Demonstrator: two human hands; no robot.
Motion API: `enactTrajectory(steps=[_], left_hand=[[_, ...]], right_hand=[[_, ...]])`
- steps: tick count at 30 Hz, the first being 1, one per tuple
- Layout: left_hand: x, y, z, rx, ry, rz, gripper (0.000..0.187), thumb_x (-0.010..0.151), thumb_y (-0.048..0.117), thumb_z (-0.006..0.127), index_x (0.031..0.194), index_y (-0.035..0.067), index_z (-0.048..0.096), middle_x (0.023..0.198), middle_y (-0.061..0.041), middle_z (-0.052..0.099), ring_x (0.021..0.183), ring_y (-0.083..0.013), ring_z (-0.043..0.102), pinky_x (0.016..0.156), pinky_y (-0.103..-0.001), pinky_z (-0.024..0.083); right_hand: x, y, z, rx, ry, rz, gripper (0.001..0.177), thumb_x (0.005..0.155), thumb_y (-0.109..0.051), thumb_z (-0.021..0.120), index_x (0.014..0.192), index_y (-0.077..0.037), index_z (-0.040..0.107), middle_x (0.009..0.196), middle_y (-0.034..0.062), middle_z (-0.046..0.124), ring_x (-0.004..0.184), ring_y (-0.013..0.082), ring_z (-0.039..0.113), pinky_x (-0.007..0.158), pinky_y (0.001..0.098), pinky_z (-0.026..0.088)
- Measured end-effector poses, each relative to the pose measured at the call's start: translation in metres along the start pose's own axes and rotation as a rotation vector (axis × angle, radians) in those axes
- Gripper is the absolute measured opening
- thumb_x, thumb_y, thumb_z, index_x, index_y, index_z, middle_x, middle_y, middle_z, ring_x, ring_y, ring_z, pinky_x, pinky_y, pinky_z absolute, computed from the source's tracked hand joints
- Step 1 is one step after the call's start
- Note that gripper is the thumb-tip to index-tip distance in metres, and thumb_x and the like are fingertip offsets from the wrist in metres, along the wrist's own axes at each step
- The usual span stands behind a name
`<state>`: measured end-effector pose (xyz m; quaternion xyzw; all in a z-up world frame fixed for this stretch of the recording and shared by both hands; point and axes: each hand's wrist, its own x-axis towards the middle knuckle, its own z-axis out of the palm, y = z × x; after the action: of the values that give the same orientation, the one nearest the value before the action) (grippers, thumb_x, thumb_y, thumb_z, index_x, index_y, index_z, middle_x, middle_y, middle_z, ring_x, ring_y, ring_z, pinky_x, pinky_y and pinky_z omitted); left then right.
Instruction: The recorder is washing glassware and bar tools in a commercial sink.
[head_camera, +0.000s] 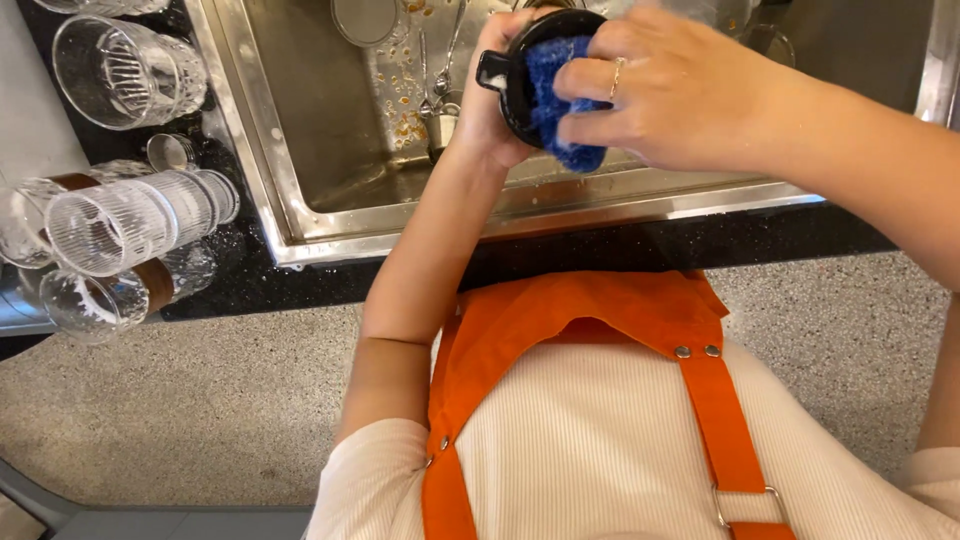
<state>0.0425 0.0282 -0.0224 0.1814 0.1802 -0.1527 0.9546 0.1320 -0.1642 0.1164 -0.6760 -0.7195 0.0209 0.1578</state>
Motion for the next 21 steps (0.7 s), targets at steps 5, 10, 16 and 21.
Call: enactTrajectory(steps=[5, 10, 16, 21], left_hand=[[-0.002, 0.010, 0.017, -0.005, -0.057, 0.165, 0.054, 0.101, 0.048, 0.051, 0.127, 0.004, 0.067, 0.118, -0.014, 0.072, 0.105, -0.0264, 0.071, 0.094, -0.042, 0.059], [-0.002, 0.015, 0.028, -0.120, 0.020, 0.130, 0.067, 0.102, 0.061, 0.048, 0.138, 0.006, 0.062, 0.132, -0.015, 0.066, 0.119, -0.0311, 0.065, 0.107, -0.050, 0.053], [0.014, 0.015, 0.026, -0.153, 0.198, 0.023, 0.064, 0.098, 0.058, 0.053, 0.142, 0.012, 0.056, 0.146, -0.016, 0.058, 0.133, -0.0375, 0.057, 0.111, -0.068, 0.044], [0.023, 0.019, 0.026, -0.246, 0.065, 0.042, 0.066, 0.092, 0.060, 0.058, 0.141, 0.015, 0.058, 0.142, -0.014, 0.059, 0.130, -0.0362, 0.056, 0.109, -0.065, 0.044]], right_hand=[[-0.017, 0.010, 0.011, 0.028, 0.130, 0.245, 0.037, 0.075, -0.003, 0.078, 0.109, -0.018, 0.075, 0.118, 0.0061, 0.062, 0.112, 0.0299, 0.058, 0.102, 0.0450, 0.050], [-0.031, 0.025, 0.067, 0.702, 0.493, 0.657, 0.040, 0.090, 0.010, 0.060, 0.123, -0.011, 0.070, 0.123, 0.0073, 0.058, 0.117, 0.0216, 0.060, 0.102, 0.0333, 0.055], [-0.030, 0.051, 0.096, 1.379, 0.918, 0.965, 0.034, 0.095, 0.006, 0.057, 0.125, -0.006, 0.064, 0.119, 0.0065, 0.064, 0.108, 0.0217, 0.064, 0.095, 0.0341, 0.056], [-0.010, 0.070, 0.069, 1.767, 1.132, 0.967, 0.033, 0.097, -0.001, 0.053, 0.127, -0.008, 0.063, 0.118, 0.0075, 0.070, 0.108, 0.0228, 0.066, 0.093, 0.0402, 0.057]])
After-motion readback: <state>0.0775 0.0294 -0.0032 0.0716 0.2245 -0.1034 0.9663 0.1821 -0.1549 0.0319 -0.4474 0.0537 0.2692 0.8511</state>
